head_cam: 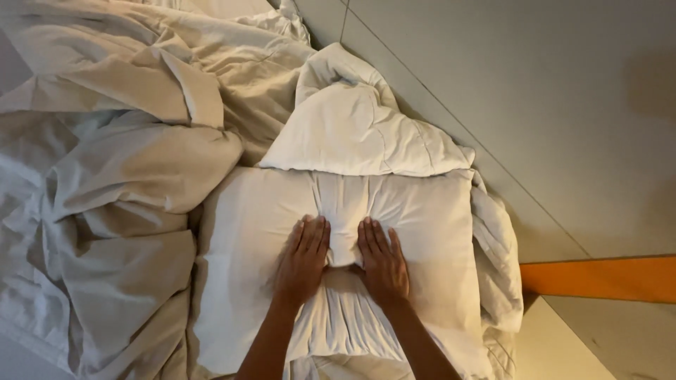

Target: The person places a white pillow on a chair and then proceeds to fold the white bedsheet on the mattress. They gather the sheet into a neat pile at the foot of the bed using both hands.

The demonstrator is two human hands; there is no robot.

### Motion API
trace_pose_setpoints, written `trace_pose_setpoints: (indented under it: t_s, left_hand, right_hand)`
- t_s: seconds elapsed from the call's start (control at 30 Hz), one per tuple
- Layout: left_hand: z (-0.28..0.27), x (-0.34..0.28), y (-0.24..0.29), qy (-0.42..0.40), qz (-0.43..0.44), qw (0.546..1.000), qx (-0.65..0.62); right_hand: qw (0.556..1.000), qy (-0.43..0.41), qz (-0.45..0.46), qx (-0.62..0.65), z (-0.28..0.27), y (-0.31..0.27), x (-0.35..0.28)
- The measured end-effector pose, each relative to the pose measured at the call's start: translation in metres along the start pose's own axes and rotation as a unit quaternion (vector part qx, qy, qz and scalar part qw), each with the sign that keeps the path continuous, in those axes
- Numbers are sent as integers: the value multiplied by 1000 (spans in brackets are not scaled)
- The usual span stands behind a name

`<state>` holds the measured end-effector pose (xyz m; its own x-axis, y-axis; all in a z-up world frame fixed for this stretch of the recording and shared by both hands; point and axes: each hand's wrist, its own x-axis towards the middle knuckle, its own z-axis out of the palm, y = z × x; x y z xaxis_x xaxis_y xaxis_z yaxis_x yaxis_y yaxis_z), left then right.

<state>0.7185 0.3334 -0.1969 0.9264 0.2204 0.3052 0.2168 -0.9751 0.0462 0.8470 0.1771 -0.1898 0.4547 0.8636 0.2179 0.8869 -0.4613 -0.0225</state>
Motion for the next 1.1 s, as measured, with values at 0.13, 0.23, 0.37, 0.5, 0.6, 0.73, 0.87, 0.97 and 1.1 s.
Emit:
trace_pose_setpoints:
  t_s: [0.13, 0.23, 0.37, 0.5, 0.6, 0.73, 0.87, 0.97, 1.1]
  left_hand:
    - [26, -7, -1, 24, 21, 999, -22]
    - [43, -12, 0, 51, 23, 998, 2]
    - [21, -15, 5, 63, 14, 997, -44]
    - [0, -16, 10, 60, 7, 995, -79]
    - [-22, -14, 15, 56, 1, 992, -111]
    - [-45, -11, 27, 58, 2, 992, -108]
    - [-64, 1, 47, 57, 9, 989, -137]
    - [-63, 6, 58, 54, 17, 991, -119]
    - [-95, 10, 82, 85, 30, 985, -150]
  right_hand:
    - [999, 33, -15, 3, 8, 3, -4]
    - [998, 51, -27, 28, 14, 7, -7]
    - [991, 90, -24, 98, 10, 7, -11]
    - [983, 83, 5, 165, -6, 7, -16]
    - [980, 103, -7, 169, -27, 5, -18]
    - [984, 87, 9, 157, -57, 8, -22]
    - [983, 124, -9, 136, -88, 22, -31]
    - [983, 127, -2, 134, -110, 31, -39]
    - [983, 140, 0, 121, -139, 40, -56]
